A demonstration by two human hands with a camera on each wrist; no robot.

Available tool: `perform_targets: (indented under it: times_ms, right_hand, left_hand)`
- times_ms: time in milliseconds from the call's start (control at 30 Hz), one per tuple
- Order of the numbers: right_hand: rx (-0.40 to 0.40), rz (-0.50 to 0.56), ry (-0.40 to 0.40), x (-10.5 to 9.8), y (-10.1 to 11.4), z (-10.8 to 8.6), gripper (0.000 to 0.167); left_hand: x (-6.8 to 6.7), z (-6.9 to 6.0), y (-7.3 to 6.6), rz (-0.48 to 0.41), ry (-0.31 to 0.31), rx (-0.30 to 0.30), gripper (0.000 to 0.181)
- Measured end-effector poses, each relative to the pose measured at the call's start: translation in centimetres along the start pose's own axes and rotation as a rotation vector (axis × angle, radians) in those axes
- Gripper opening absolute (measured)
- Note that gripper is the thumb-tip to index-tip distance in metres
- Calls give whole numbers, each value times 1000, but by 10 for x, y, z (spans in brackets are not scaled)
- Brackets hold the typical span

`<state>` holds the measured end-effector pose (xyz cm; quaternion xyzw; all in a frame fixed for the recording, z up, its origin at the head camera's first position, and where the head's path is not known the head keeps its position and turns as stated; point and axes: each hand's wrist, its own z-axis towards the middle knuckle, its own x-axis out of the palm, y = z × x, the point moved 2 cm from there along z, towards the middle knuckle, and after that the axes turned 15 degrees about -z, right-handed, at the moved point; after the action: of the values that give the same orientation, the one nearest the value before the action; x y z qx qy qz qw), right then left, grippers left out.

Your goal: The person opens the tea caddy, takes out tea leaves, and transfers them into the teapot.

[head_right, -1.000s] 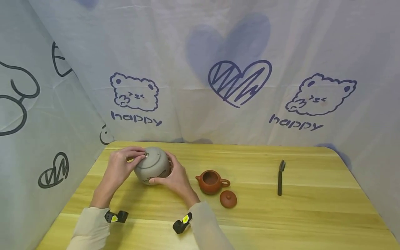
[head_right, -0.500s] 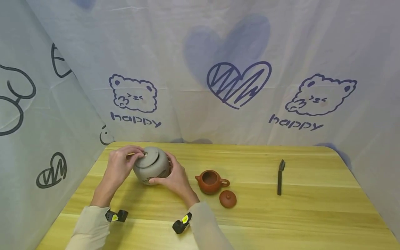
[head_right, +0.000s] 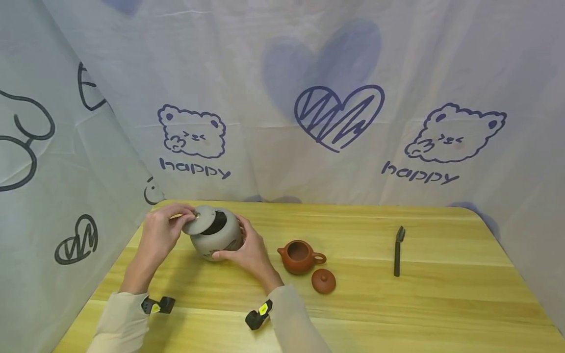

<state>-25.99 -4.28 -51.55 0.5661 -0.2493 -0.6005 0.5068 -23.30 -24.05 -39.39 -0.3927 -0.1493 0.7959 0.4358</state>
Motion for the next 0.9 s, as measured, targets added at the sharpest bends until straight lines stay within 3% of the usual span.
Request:
perform_targets:
  times_ms: [400, 667, 900]
  right_hand:
    - [-12, 28, -16, -2, 0, 1, 101]
    - [-1, 17, -2, -1, 0, 1, 103]
    - [11, 22, 1, -1, 0, 1, 105]
  left_hand:
    - [-19, -18, 18, 23, -82, 7, 6]
    - [-29, -32, 31, 34, -131, -43, 5]
    - [-30, -44, 45, 71, -141, -64, 4]
